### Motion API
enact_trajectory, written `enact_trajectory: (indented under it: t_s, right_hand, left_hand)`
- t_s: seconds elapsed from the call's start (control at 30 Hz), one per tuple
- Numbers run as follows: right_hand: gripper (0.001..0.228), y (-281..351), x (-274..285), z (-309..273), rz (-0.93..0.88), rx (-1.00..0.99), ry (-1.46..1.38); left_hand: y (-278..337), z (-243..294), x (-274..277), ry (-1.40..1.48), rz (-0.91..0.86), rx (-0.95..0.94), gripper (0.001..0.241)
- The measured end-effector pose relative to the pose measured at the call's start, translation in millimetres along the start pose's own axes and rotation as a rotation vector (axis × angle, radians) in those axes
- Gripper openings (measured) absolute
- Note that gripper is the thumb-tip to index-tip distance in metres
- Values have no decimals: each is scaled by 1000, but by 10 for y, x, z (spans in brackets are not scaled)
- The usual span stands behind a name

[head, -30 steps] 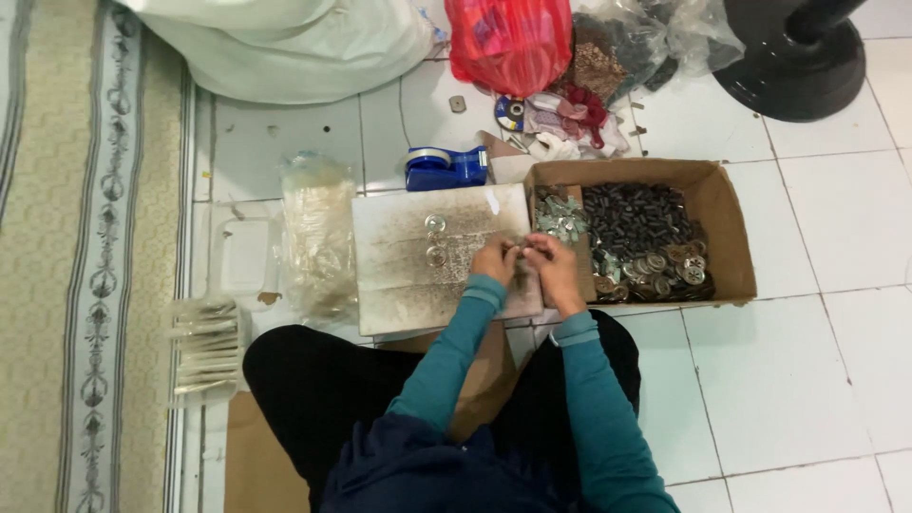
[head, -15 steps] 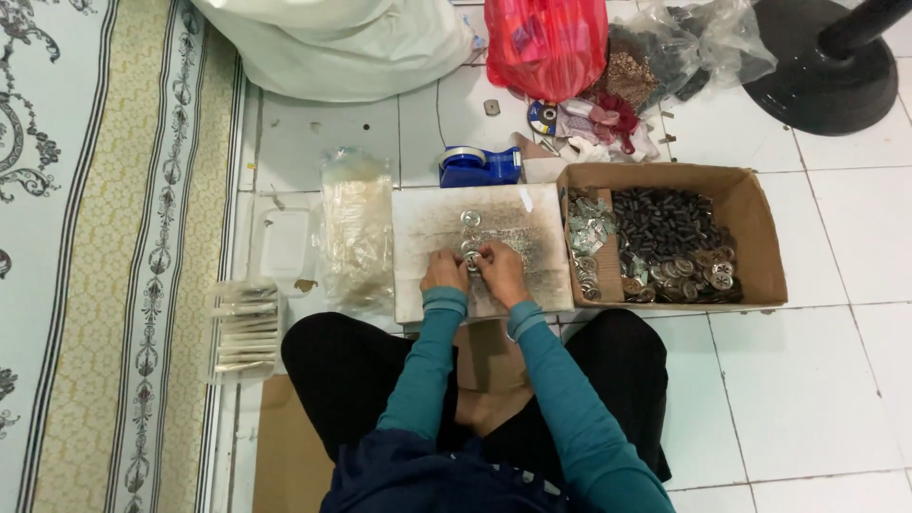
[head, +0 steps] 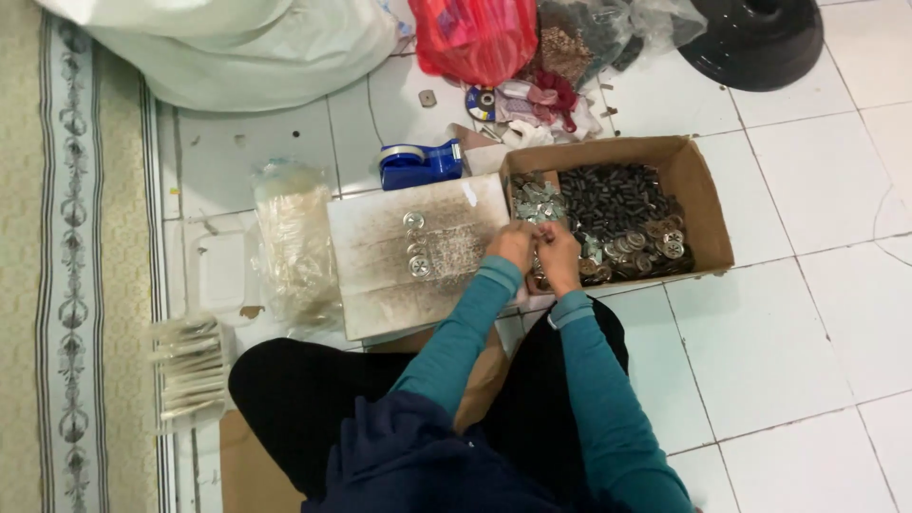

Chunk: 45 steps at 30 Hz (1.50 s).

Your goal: Sorting small metal components from a cardboard box and placing them into small plastic bags.

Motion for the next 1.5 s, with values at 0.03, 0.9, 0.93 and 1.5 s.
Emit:
enact_trajectory:
  t_s: [0.03, 0.9, 0.93, 1.5]
  right_hand:
    - [10, -75, 66, 190, 11, -6, -3]
    - [24, -401, 5, 785, -146, -41, 305]
    - [24, -447, 4, 794, -156, -34, 307]
    - [24, 996, -1457, -809, -393, 167, -56]
  left_hand:
    - [-122, 93, -121, -3, -7, -10, 20]
    - [-940, -241, -1402, -145, -211, 42, 25]
    - [-743, -55, -1036, -143, -206, 53, 25]
    - [1953, -1127, 1267, 57, 616, 168, 18]
Point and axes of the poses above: each hand's wrist, its own y-axis away from the middle knuckle, its own x-axis out of the back of the hand, z = x × y, the point moved 9 cm from there along -y, towards the middle knuckle, and after that the axes turned 6 degrees about -x, right-handed, at the moved point
